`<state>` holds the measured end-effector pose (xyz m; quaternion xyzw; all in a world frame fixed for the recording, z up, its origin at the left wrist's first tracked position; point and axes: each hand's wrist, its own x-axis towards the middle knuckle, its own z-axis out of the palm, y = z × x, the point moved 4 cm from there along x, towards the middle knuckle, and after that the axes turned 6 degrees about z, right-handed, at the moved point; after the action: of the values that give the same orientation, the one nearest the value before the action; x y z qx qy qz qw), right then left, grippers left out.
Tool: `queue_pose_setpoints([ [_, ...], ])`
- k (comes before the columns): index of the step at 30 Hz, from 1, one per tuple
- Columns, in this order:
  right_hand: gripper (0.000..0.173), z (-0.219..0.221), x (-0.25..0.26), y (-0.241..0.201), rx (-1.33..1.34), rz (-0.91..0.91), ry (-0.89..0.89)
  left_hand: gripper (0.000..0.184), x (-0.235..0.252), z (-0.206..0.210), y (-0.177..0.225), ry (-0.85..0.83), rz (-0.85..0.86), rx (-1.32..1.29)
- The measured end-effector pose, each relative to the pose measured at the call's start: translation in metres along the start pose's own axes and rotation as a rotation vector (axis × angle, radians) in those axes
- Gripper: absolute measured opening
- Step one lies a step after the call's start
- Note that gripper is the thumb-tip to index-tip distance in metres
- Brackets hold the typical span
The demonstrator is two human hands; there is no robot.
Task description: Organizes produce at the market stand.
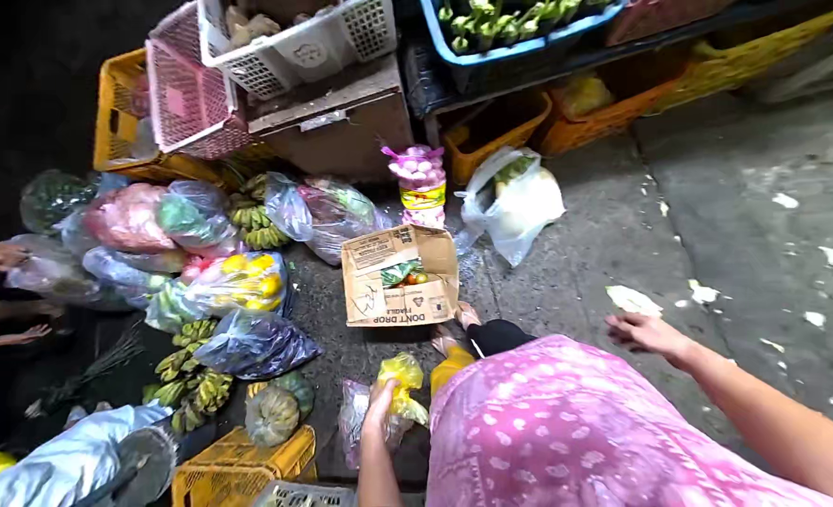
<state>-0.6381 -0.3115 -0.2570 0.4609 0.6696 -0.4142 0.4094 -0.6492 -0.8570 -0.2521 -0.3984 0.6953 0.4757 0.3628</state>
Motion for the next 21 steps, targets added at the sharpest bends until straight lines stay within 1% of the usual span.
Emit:
queue_pose_setpoints([
  [2,0.040,-0.002,-0.002,0.026,-0.043,0.070,-0.016,0.058,0.019,0.004,0.003,-0.023,-0.016,-0.061],
  [4,0.039,-0.014,-0.004,0.045,-0.035,0.142,-0.006,0.063,0.028,0.014,0.022,0.023,0.015,-0.011],
  [6,0.038,-0.033,-0.004,0.056,0.020,0.188,0.011,0.057,0.031,0.028,0.046,0.094,0.087,0.163],
  [7,0.038,-0.045,0.000,0.058,0.043,0.198,0.018,0.052,0.032,0.037,0.055,0.093,0.126,0.244],
  [9,0.038,-0.074,0.012,0.056,0.063,0.190,0.028,0.040,0.035,0.056,0.069,0.064,0.193,0.314],
  [10,0.039,-0.091,0.022,0.052,0.062,0.174,0.033,0.038,0.038,0.068,0.079,0.058,0.216,0.325],
  [13,0.039,-0.143,0.063,0.034,0.019,0.127,0.033,0.048,0.032,0.113,0.114,0.105,0.239,0.343],
  [15,0.037,-0.177,0.090,0.013,-0.083,0.083,0.038,0.037,0.026,0.147,0.142,0.159,0.280,0.392],
  [17,0.035,-0.205,0.108,-0.008,-0.195,0.041,0.038,0.028,0.015,0.180,0.170,0.160,0.338,0.501],
  [19,0.036,-0.239,0.126,-0.036,-0.284,-0.016,0.044,0.027,0.011,0.223,0.205,0.150,0.405,0.563],
  [21,0.038,-0.258,0.143,-0.062,-0.403,-0.054,0.012,0.029,0.008,0.260,0.237,0.152,0.433,0.617],
])
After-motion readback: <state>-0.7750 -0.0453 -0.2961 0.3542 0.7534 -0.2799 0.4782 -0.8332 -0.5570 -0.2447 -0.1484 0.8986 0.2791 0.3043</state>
